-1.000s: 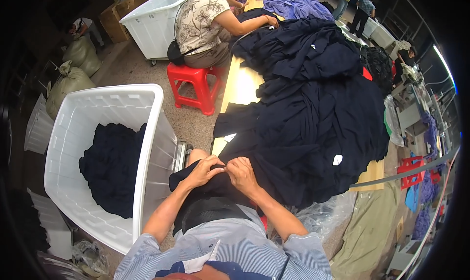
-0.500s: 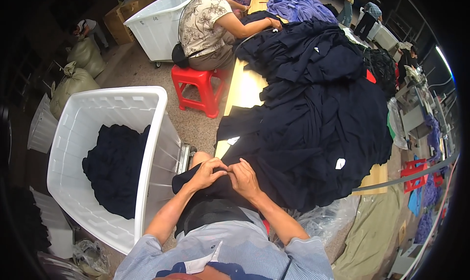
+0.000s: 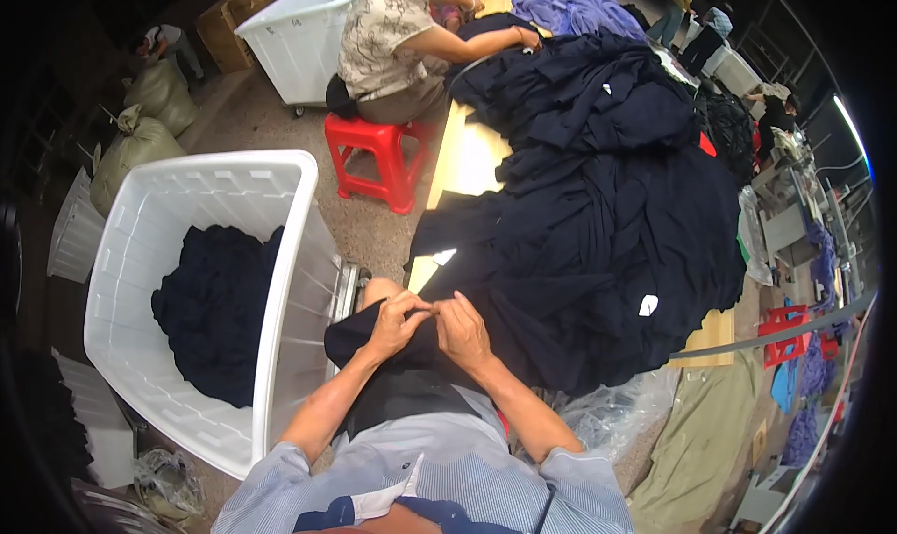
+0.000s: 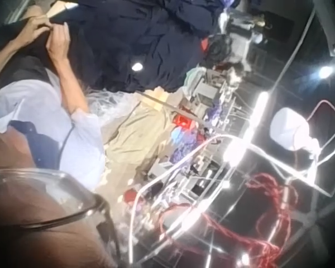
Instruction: Inspecting and buttoning dark-colored garments in a textile factory setting.
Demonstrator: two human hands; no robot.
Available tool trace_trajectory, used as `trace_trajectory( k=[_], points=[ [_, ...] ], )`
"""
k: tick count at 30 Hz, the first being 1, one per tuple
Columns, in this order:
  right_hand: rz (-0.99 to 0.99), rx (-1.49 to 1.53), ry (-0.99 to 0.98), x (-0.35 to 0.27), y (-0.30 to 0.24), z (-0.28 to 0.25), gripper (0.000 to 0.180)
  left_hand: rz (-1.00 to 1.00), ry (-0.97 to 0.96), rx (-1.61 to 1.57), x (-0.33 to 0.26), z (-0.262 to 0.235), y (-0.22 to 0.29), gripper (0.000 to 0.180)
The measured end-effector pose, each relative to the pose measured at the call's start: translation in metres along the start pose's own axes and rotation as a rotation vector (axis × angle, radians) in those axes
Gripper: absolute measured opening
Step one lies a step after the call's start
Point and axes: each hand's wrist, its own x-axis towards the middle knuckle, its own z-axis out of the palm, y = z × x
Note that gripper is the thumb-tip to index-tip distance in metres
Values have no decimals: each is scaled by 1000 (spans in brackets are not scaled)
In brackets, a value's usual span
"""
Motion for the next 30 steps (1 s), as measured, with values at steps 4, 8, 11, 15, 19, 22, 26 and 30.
trace_trajectory(
  k=[4, 8, 11, 15, 19, 22, 26, 30],
  points=[
    [-16, 3, 5, 3, -4, 3, 24, -56, 94, 45, -3, 7, 3, 14],
    [4, -7, 5, -1, -4, 1, 22, -30, 168, 125, -9, 20, 8, 15],
    [-4, -2, 8, -3, -3, -2, 20, 119, 128, 366, -6, 17, 18, 17],
    [43, 20, 31, -5, -2, 0, 22, 275, 126, 311, -1, 15, 18, 14],
    [96, 39, 38, -6, -1, 1, 21, 314, 14, 374, 1, 10, 11, 11],
    [130, 45, 40, -8, 4, 2, 23, 319, -48, 385, 8, 9, 12, 13],
    [142, 57, 48, 0, 3, 1, 26, 307, -26, 383, 9, 5, 9, 23],
    [103, 27, 71, -4, 2, 2, 26, 323, 4, 347, 1, 7, 12, 23]
  ],
)
